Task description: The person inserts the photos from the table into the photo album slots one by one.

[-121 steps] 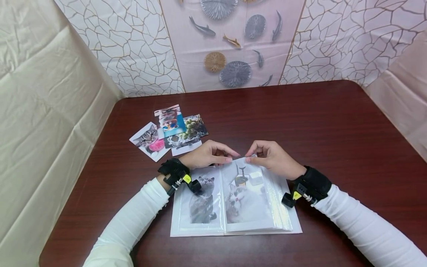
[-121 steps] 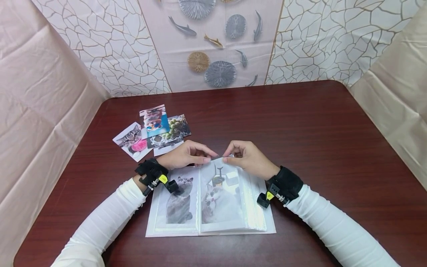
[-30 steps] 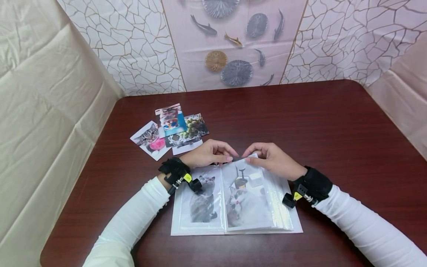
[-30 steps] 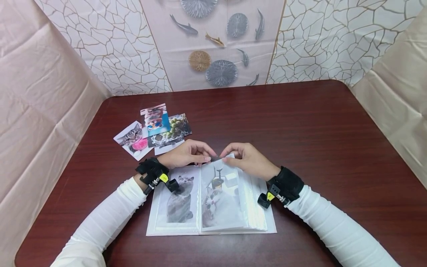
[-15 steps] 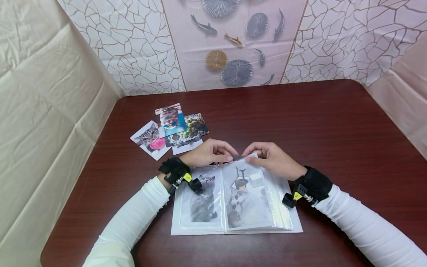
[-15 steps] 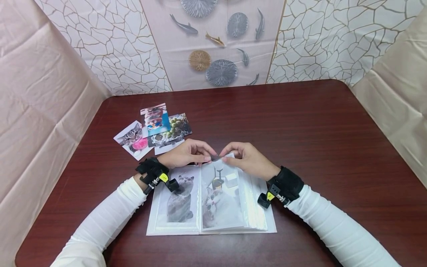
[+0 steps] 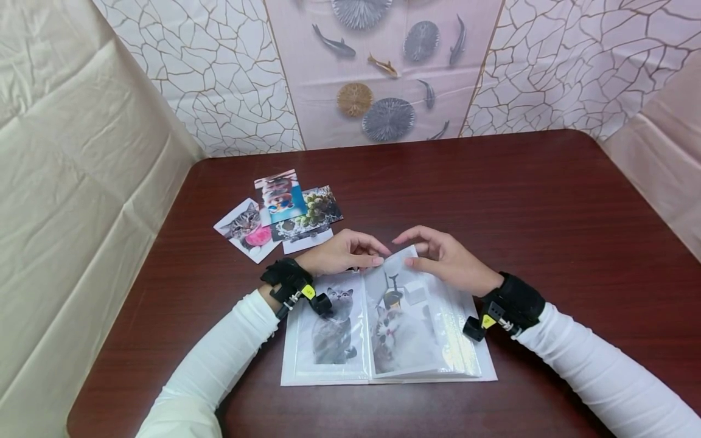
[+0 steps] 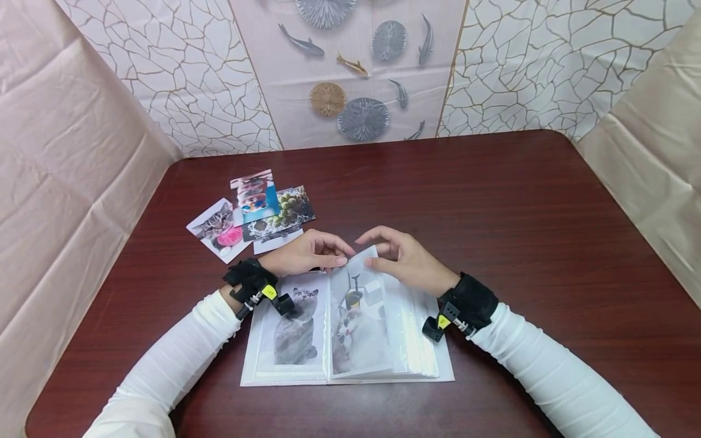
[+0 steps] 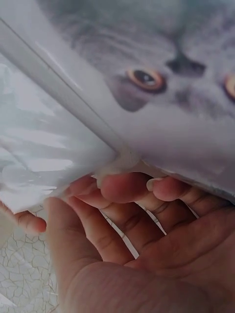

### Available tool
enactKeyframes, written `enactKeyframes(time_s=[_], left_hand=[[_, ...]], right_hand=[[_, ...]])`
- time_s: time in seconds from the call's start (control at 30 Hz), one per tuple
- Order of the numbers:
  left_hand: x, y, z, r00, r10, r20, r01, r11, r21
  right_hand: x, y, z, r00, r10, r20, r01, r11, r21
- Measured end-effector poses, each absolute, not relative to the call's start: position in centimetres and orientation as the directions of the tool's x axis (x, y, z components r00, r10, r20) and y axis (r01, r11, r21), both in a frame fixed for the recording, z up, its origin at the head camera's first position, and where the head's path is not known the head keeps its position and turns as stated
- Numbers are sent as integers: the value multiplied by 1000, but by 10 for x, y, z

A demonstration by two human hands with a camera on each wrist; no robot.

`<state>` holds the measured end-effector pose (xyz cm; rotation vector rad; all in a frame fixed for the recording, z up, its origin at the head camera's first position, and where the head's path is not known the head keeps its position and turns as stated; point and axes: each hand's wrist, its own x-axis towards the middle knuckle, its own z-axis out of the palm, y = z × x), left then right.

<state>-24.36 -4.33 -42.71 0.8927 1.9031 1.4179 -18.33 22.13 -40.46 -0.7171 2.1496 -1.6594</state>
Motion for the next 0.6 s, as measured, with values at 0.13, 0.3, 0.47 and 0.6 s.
enactKeyframes(time_s=[0.13, 0.3, 0.47, 0.6], left_hand=[[-244, -44, -428, -599, 796, -85, 191, 246, 950], [-245, -45, -430, -583, 811, -49, 245, 233, 941], [-244, -46, -431, -576, 817, -26, 238, 197, 951], [-242, -49, -430, -595, 803, -32, 225, 204, 953]], right_hand=[[-183, 221, -406, -813, -578, 72, -209, 174, -962], [-181, 221, -404, -801, -593, 83, -210, 148, -966], [-180, 222, -404, -803, -591, 77, -197, 142, -970], [-182, 222, -405, -810, -584, 63, -183, 149, -972]])
